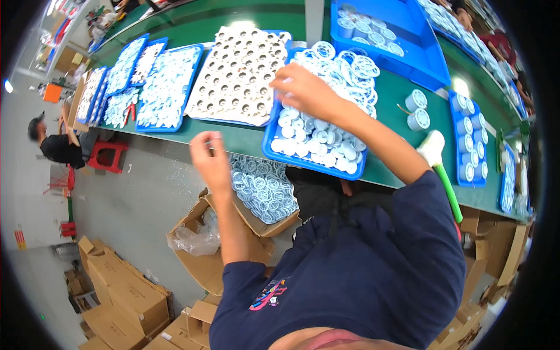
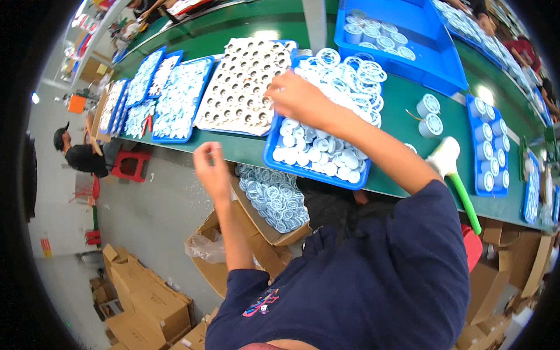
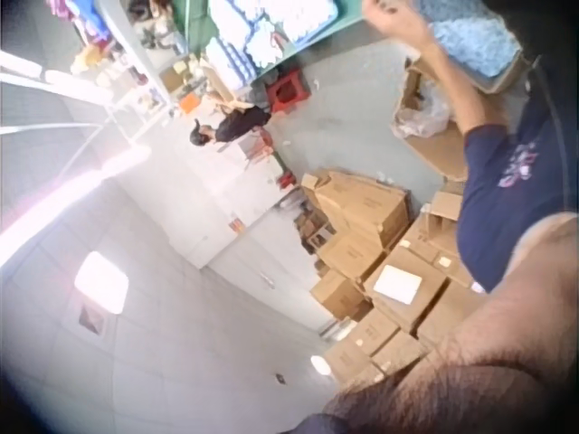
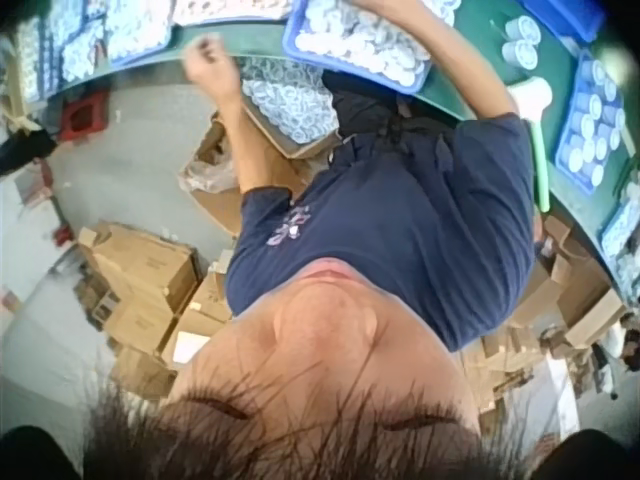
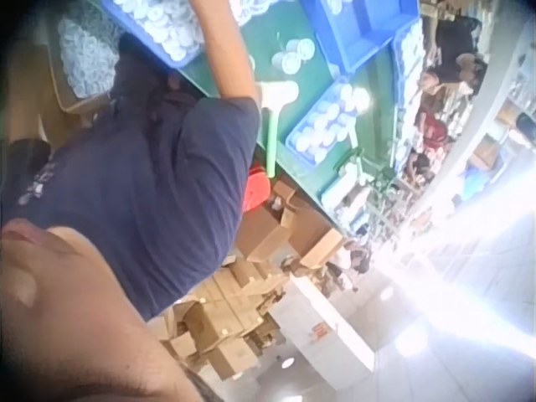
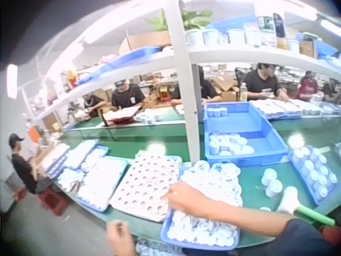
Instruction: Assembling small electronic parts into housings and using a rubber mallet to secure them.
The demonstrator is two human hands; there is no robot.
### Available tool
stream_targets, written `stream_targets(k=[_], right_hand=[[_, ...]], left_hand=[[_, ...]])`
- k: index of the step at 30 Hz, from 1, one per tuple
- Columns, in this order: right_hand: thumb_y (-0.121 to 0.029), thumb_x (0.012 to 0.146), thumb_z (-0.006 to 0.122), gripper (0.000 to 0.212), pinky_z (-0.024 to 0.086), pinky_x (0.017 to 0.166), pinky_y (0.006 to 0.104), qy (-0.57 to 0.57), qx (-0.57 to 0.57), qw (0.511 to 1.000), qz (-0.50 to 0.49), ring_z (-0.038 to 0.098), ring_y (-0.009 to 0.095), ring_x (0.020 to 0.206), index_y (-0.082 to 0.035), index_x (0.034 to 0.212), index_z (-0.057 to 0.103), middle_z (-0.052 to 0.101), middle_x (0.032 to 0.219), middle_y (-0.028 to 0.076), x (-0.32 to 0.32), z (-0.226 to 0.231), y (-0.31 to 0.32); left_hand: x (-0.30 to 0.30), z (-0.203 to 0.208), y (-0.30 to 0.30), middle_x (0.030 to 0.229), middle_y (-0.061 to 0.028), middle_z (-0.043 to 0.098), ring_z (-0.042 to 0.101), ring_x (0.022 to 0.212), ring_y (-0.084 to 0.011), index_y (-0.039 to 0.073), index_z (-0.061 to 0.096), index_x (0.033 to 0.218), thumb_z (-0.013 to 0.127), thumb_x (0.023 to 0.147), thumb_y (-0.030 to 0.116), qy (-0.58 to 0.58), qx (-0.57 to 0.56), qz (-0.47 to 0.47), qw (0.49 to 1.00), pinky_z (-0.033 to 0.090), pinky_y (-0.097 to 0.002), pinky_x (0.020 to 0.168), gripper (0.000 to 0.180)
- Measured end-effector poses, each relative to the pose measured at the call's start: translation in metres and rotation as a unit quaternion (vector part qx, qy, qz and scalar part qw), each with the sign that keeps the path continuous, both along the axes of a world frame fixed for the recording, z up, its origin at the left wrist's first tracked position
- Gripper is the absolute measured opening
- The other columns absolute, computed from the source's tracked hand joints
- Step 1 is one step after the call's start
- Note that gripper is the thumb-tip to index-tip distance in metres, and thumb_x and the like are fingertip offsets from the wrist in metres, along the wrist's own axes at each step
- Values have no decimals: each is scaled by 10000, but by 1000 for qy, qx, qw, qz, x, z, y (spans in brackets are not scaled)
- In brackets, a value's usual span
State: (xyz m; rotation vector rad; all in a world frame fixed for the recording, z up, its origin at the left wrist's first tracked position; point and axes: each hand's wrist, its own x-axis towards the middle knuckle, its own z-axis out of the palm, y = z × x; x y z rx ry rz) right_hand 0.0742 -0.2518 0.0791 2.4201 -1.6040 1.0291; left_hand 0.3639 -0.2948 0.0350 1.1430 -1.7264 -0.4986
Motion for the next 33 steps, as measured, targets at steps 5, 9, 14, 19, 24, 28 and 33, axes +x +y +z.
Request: stream_targets(k=[5, 9, 14, 19, 24, 28, 33], right_hand=[[-129, 921, 742, 257, 505, 938, 443, -194, -22, 919, -342, 618, 367, 1075, -5, 1139, 689, 645, 1086, 179, -47, -17, 92], [-100, 927, 734, 280, 506, 895, 435, -221, -4, 926, -306, 616, 357, 1044, 8, 1176, 665, 589, 1118, 169, -20, -67, 106], [-66, 899, 750, 297, 506, 880, 428, -269, -30, 925, -265, 595, 362, 1042, 5, 1171, 654, 564, 1111, 174, 11, -66, 107], [-95, 880, 778, 311, 518, 907, 430, -214, -138, 927, -275, 621, 337, 1058, -20, 1165, 678, 637, 1124, 145, -18, -22, 133], [-63, 913, 750, 271, 592, 824, 342, -362, -36, 867, -340, 680, 224, 980, -4, 1170, 689, 660, 1133, 119, -85, -6, 247], [-37, 889, 758, 292, 580, 841, 362, -303, 15, 904, -300, 688, 287, 1029, -14, 1170, 682, 660, 1138, 130, -80, -18, 275], [-41, 848, 781, 330, 528, 938, 413, -171, 8, 954, -244, 622, 349, 1162, -49, 1158, 668, 666, 1175, 141, -84, -42, 273]], left_hand=[[-144, 28, 23, 1425, -234, 536, 509, 1333, -432, 43, 638, 1252, 759, 930, 257, -110, -114, -271, 950, 412, -494, 1114, 405], [-201, -29, -22, 1430, -260, 553, 482, 1356, -486, 65, 661, 1312, 668, 976, 387, -214, -139, -266, 929, 372, -557, 1137, 465], [-184, -29, -23, 1347, -256, 603, 552, 1273, -468, 81, 677, 1297, 634, 1005, 300, -237, -112, -318, 911, 416, -542, 1100, 367], [-169, 17, 23, 1401, -279, 540, 507, 1322, -443, 41, 635, 1300, 643, 1016, 199, -102, -126, -207, 965, 415, -515, 1096, 326], [-141, 48, 178, 1257, -154, 680, 650, 1143, -266, -14, 673, 1207, 690, 959, 56, -2, 42, -243, 969, 507, -376, 985, 259], [-197, -2, 257, 1471, -273, 460, 464, 1380, -438, -11, 390, 1512, 776, 890, 99, -11, 121, -317, 941, 419, -475, 1122, 740], [-264, -39, 249, 1570, -253, 336, 391, 1407, -525, 14, 273, 1587, 781, 872, 60, 23, 142, -323, 935, 394, -522, 1136, 878]])
